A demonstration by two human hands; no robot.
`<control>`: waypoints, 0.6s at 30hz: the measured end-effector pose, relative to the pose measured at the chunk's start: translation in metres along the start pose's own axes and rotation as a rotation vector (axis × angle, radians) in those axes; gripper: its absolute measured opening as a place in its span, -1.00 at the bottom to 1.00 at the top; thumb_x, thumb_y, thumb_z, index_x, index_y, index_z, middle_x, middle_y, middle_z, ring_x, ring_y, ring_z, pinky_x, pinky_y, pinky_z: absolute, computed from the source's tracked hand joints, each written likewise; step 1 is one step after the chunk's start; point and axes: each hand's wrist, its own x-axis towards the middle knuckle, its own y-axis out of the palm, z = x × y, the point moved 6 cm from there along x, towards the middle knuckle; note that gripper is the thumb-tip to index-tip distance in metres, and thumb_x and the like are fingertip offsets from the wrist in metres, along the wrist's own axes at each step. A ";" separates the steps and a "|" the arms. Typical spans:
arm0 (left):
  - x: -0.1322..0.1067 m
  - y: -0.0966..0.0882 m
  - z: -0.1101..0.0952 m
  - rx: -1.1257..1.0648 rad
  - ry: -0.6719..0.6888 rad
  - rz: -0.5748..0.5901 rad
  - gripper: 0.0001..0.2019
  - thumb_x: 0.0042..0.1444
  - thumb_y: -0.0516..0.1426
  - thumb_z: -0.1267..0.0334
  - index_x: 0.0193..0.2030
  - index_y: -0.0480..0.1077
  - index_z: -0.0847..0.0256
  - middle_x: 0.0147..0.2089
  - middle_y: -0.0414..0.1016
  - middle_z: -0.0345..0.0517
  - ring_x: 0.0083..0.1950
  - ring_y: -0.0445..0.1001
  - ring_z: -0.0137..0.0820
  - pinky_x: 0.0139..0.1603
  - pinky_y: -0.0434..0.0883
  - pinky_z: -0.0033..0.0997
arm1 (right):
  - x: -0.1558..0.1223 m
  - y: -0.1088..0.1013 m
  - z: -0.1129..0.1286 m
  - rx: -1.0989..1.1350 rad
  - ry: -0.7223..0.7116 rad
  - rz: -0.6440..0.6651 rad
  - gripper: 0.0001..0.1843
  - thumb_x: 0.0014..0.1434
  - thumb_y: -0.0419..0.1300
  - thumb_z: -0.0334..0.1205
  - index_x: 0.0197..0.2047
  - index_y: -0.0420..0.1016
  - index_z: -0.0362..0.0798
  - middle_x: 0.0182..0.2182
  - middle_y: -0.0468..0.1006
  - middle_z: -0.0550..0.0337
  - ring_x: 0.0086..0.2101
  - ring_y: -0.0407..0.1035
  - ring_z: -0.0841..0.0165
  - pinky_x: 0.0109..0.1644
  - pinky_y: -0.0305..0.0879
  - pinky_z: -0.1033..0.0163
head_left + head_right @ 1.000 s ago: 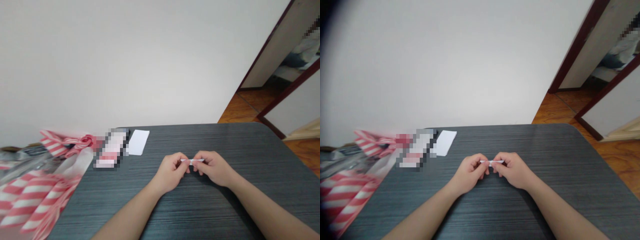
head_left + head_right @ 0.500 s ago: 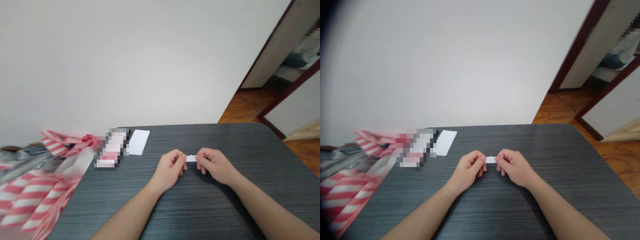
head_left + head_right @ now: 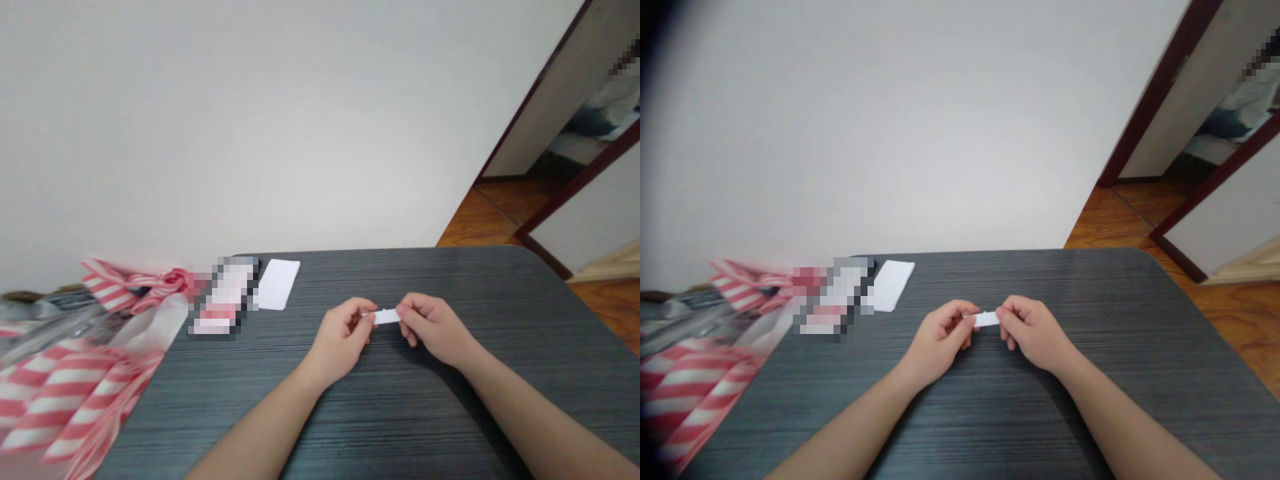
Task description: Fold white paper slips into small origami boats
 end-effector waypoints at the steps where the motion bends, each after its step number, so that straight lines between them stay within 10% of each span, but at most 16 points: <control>1: 0.000 0.000 -0.004 0.048 0.043 0.002 -0.80 0.22 0.10 0.23 -0.09 0.47 0.22 -0.36 0.49 -0.15 -0.45 0.39 -0.47 -0.41 0.32 -0.50 | 0.000 0.000 -0.001 0.016 0.007 0.000 -0.66 0.31 0.10 -0.17 -0.51 0.31 -0.04 -0.69 0.38 0.35 -0.66 0.23 0.49 -0.50 0.15 0.36; 18: -0.003 0.008 -0.022 0.298 0.156 0.155 -0.73 0.28 0.08 0.18 -0.24 0.58 0.23 -0.39 0.56 -0.15 -0.39 0.41 -0.43 -0.35 0.26 -0.49 | 0.002 0.016 0.005 0.153 -0.019 0.115 -0.80 0.21 0.24 -0.14 -0.34 0.36 -0.06 -0.60 0.36 0.39 -0.60 0.22 0.51 -0.48 0.16 0.38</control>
